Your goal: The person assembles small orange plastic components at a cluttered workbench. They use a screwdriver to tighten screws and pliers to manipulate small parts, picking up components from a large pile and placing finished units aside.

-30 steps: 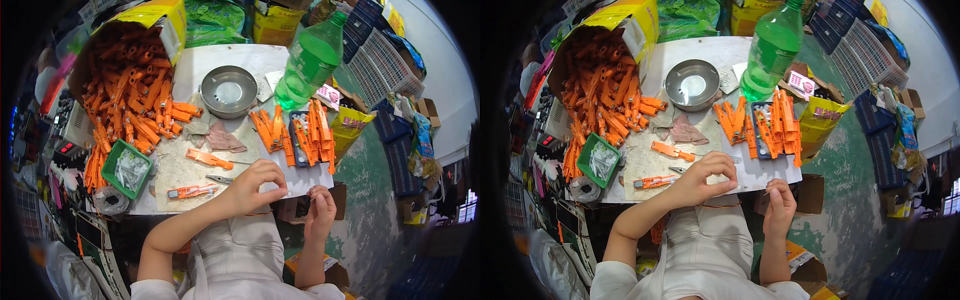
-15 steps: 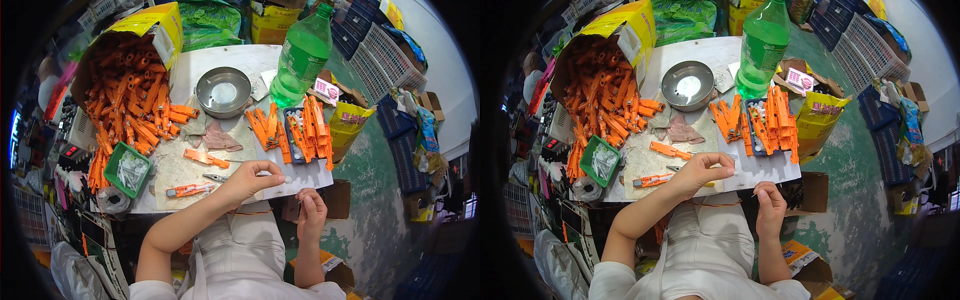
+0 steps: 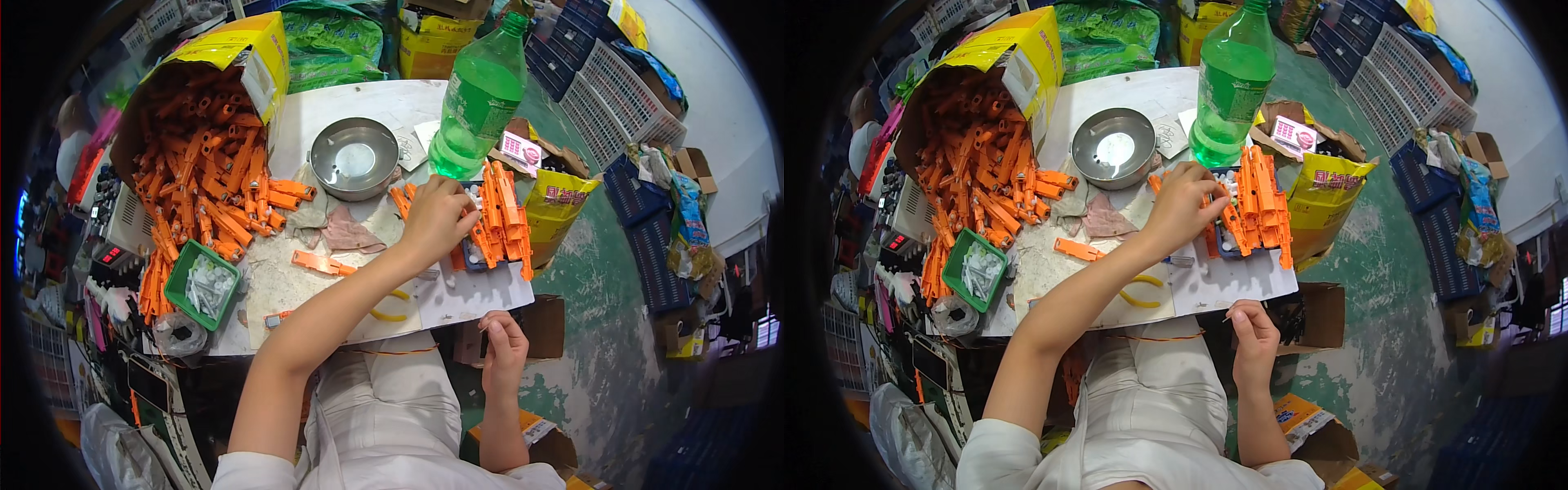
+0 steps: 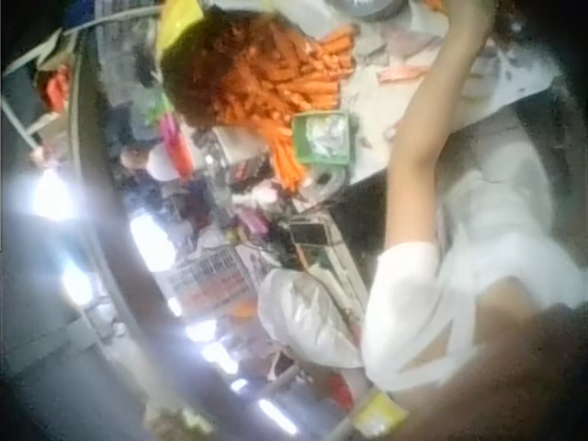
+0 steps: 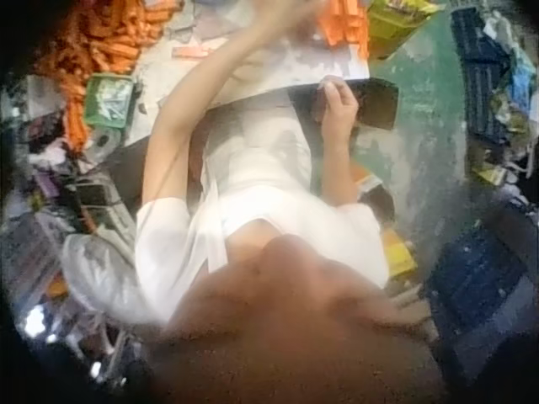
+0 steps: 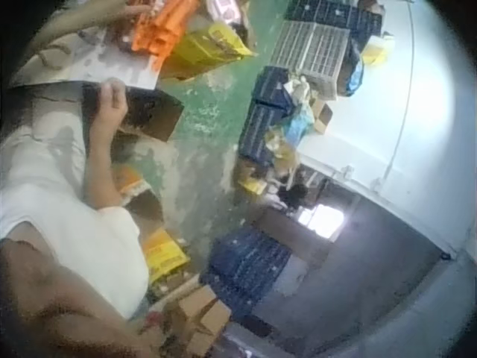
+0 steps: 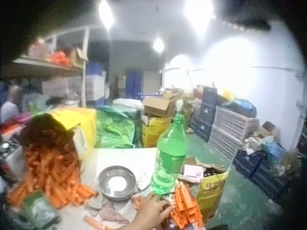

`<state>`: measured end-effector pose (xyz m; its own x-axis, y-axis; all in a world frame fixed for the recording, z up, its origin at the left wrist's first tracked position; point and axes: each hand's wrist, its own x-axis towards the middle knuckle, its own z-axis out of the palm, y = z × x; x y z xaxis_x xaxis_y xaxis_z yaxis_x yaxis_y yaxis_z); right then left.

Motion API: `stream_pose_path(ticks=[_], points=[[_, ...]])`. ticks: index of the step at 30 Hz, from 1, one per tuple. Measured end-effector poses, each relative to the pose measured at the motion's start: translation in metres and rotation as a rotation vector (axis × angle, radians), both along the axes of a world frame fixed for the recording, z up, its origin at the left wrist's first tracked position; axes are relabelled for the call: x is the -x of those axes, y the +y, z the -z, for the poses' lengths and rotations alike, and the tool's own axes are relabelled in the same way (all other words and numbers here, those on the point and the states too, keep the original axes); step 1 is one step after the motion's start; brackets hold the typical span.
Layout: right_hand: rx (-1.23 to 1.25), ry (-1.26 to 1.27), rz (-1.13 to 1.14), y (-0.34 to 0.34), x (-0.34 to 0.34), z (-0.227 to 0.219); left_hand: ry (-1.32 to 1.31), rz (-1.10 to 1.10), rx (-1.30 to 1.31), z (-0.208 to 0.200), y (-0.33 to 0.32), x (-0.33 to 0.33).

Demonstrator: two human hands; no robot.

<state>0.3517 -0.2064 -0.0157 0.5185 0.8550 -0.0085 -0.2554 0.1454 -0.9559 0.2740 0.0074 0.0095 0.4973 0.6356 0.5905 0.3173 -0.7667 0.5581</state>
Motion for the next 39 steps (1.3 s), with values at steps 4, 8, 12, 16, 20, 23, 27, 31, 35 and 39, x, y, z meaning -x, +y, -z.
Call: stream_pose_path(ticks=[4, 8, 12, 16, 20, 23, 27, 31, 35, 39], points=[[0.040, -0.059, -0.024, 0.001, 0.000, -0.002, -0.039, 0.006, -0.001, -0.009, -0.007, 0.031], [0.056, -0.048, 0.015, 0.009, -0.001, 0.015, 0.022, 0.022, -0.011, -0.012, -0.037, 0.073], [-0.092, -0.014, 0.157, 0.024, 0.004, 0.052, 0.066, 0.061, 0.060, -0.005, -0.079, 0.110], [-0.195, 0.076, 0.326, 0.036, 0.013, 0.059, 0.060, -0.010, 0.143, -0.001, -0.107, 0.141], [-0.200, 0.044, 0.436, 0.045, 0.021, 0.054, 0.015, -0.146, 0.194, 0.005, -0.121, 0.160], [-0.242, -0.031, 0.427, 0.047, 0.019, 0.057, 0.079, -0.152, 0.181, 0.008, -0.126, 0.160], [-0.237, 0.063, 0.451, 0.048, 0.008, 0.059, 0.178, -0.027, 0.073, 0.015, -0.126, 0.122], [-0.295, 0.151, 0.397, 0.044, 0.002, 0.062, 0.254, 0.094, -0.029, 0.029, -0.106, 0.072], [-0.326, 0.221, 0.361, 0.041, -0.003, 0.060, 0.383, 0.199, -0.051, 0.040, -0.085, 0.041], [-0.320, 0.238, 0.369, 0.042, -0.004, 0.061, 0.452, 0.251, -0.131, 0.041, -0.082, 0.027]])
